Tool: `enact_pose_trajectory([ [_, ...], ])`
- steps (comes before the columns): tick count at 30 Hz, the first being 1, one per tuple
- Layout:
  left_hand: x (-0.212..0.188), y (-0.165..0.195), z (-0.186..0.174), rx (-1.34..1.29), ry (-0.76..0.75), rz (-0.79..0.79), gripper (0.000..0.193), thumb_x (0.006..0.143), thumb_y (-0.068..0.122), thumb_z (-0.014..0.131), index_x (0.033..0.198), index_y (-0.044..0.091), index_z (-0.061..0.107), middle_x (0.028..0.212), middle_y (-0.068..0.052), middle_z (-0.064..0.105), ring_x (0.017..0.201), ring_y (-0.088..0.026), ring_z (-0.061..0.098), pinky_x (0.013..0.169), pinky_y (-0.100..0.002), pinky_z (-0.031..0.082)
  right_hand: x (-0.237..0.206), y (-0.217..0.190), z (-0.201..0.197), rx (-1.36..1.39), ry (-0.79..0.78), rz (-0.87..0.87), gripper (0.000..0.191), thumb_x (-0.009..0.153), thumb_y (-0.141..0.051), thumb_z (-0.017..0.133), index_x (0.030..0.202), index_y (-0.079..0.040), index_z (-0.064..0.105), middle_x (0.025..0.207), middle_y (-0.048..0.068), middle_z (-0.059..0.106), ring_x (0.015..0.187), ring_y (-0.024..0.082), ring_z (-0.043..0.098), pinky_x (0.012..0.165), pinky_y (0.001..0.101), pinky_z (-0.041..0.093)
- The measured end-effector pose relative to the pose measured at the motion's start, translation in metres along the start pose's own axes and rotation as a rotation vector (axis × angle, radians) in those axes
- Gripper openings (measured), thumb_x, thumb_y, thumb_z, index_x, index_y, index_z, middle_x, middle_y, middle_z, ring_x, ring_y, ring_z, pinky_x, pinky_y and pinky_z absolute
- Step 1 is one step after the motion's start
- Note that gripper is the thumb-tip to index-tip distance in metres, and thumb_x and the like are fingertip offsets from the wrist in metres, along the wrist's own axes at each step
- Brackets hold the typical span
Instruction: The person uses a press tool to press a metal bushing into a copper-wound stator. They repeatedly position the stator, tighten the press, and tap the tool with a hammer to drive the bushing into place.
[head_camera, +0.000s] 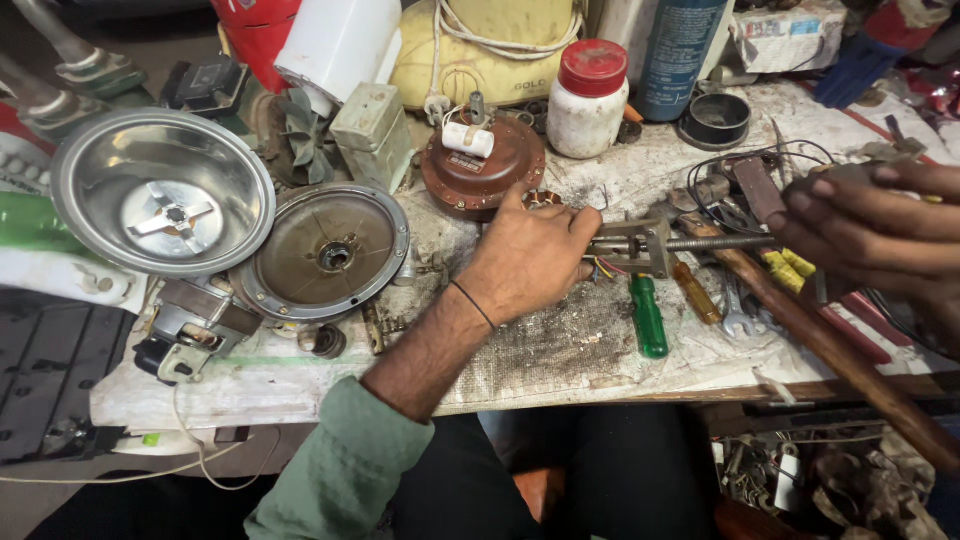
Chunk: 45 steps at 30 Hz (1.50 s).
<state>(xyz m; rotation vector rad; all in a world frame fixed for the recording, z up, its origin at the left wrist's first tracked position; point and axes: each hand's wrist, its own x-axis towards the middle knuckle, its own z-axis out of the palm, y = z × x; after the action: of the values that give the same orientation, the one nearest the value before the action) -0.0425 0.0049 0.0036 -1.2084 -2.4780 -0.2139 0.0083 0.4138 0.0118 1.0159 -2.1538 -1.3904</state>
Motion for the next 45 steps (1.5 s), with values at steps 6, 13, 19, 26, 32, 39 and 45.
enact_pose_trajectory([
  [6,0.006,0.000,0.003,0.040,-0.069,-0.004,0.037,0.086,0.032,0.071,0.110,0.007,0.057,0.086,-0.006,0.072,0.092,-0.024,0.072,0.096,-0.067,0.042,0.013,0.024,0.004,0.039,0.407,-0.217,0.048,0.087,-0.021,0.065,0.132,-0.005,0.065,0.132,0.018,0.072,0.126,0.037,0.069,0.099,0.0426,0.062],
  [13,0.010,0.004,0.001,0.031,-0.184,-0.076,0.037,0.087,0.028,0.071,0.114,0.008,0.057,0.087,-0.005,0.071,0.095,-0.024,0.071,0.092,-0.066,0.042,0.032,0.031,-0.015,0.515,0.787,-0.047,0.071,0.088,-0.065,0.066,0.107,0.001,0.080,0.106,0.021,0.076,0.104,0.037,0.071,0.082,0.0451,0.060],
  [19,0.012,0.003,-0.003,-0.099,0.174,0.088,0.046,0.068,0.032,0.083,0.103,0.009,0.063,0.093,-0.007,0.070,0.099,-0.025,0.072,0.103,-0.053,0.041,0.018,0.031,-0.023,0.563,0.658,-0.072,0.064,0.083,-0.057,0.067,0.116,-0.004,0.078,0.110,0.019,0.076,0.105,0.037,0.073,0.088,0.0477,0.060],
  [26,0.011,0.007,-0.002,-0.206,0.073,0.060,0.049,0.073,0.028,0.083,0.116,0.012,0.065,0.097,-0.004,0.075,0.092,-0.023,0.073,0.102,-0.051,0.041,0.001,0.019,-0.001,0.488,0.668,-0.170,0.055,0.091,-0.045,0.063,0.127,-0.004,0.073,0.117,0.022,0.075,0.113,0.039,0.072,0.096,0.0534,0.061],
  [32,0.003,0.013,0.000,-0.163,0.059,0.002,0.043,0.075,0.027,0.085,0.111,0.012,0.067,0.093,-0.004,0.075,0.087,-0.024,0.074,0.110,-0.051,0.040,-0.008,0.004,0.010,0.345,0.680,-0.322,0.040,0.088,-0.019,0.072,0.122,0.000,0.076,0.115,0.016,0.078,0.109,0.035,0.073,0.094,0.0457,0.060],
  [39,0.003,0.018,0.003,-0.191,0.082,-0.033,0.034,0.077,0.021,0.082,0.107,0.010,0.072,0.090,-0.006,0.076,0.082,-0.022,0.074,0.112,-0.051,0.039,0.003,-0.009,-0.072,0.766,0.459,0.220,0.063,0.062,-0.027,0.075,0.121,-0.003,0.074,0.109,0.012,0.076,0.106,0.034,0.070,0.104,0.0469,0.057],
  [45,0.016,0.024,0.000,-0.151,-0.007,-0.039,0.029,0.078,0.020,0.081,0.104,0.010,0.073,0.084,-0.005,0.076,0.077,-0.023,0.074,0.112,-0.053,0.037,0.013,-0.025,-0.059,0.909,0.804,0.350,0.036,0.079,-0.014,0.086,0.112,-0.004,0.078,0.091,0.010,0.071,0.091,0.025,0.060,0.115,0.0653,0.056],
])
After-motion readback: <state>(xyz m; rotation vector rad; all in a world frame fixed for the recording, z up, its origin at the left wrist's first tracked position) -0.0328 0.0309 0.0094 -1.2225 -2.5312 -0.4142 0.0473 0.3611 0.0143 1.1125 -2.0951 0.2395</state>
